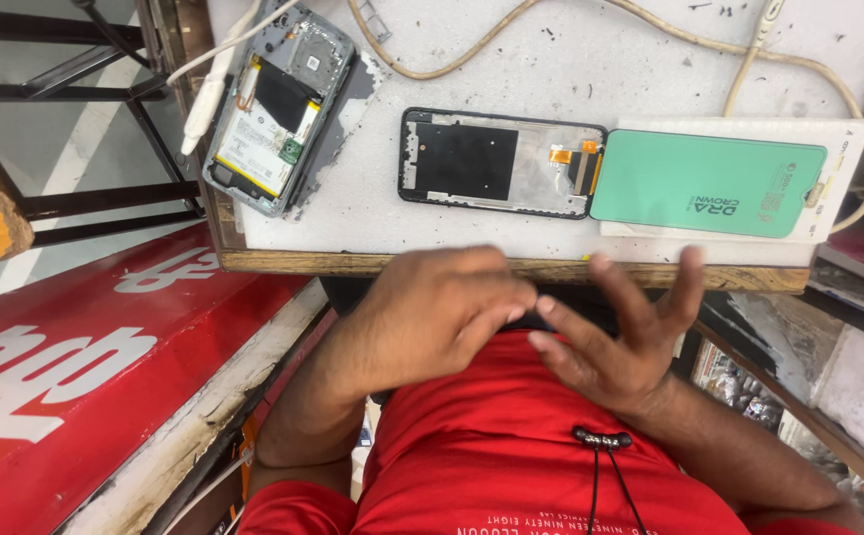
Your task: The person assembles a smartphone by placing the battery into the chassis, applying adhesive along the frame, and attaching a new screen. They then connect the ribbon cable, press the screen into place, and test the device by powering it on.
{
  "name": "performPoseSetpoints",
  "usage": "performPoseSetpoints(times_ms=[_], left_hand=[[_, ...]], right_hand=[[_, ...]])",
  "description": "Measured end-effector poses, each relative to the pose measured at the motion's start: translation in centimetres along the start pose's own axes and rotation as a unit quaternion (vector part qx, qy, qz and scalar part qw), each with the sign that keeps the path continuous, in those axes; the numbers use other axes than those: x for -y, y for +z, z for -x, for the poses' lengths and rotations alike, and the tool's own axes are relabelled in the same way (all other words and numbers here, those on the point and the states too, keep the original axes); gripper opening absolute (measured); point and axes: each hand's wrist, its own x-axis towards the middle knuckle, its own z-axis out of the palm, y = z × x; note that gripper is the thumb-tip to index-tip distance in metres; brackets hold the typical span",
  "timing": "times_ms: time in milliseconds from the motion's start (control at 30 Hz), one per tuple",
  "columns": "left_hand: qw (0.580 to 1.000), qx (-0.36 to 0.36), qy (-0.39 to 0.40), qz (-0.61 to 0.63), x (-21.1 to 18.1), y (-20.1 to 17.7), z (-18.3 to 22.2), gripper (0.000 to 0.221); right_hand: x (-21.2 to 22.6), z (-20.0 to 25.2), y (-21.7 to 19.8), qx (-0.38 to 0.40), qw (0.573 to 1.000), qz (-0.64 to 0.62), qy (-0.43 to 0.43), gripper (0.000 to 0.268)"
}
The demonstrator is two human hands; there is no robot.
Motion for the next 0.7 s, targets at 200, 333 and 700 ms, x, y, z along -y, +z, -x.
performPoseSetpoints(times_ms=[200,333,700], left_hand=[[0.986,0.028,-0.062,-0.154,-0.2,0.1,4.1,0.018],[0.954,-0.031,-0.186,-0.235,0.6,-2.0,6.7,0.016],[0.916,-0.356,0.035,-0.182,2.8,-6.1,-2.5,0.032]], right_hand=[[1.1,-2.0,0.2,0.103,0.979,-0.168,-0.061,0.014],[1.4,-1.8,1.1,0.243,0.946,-0.211,0.038,0.012],[-5.6,3.7,5.5,0.271,0.950,-0.013,0.156,0.030]])
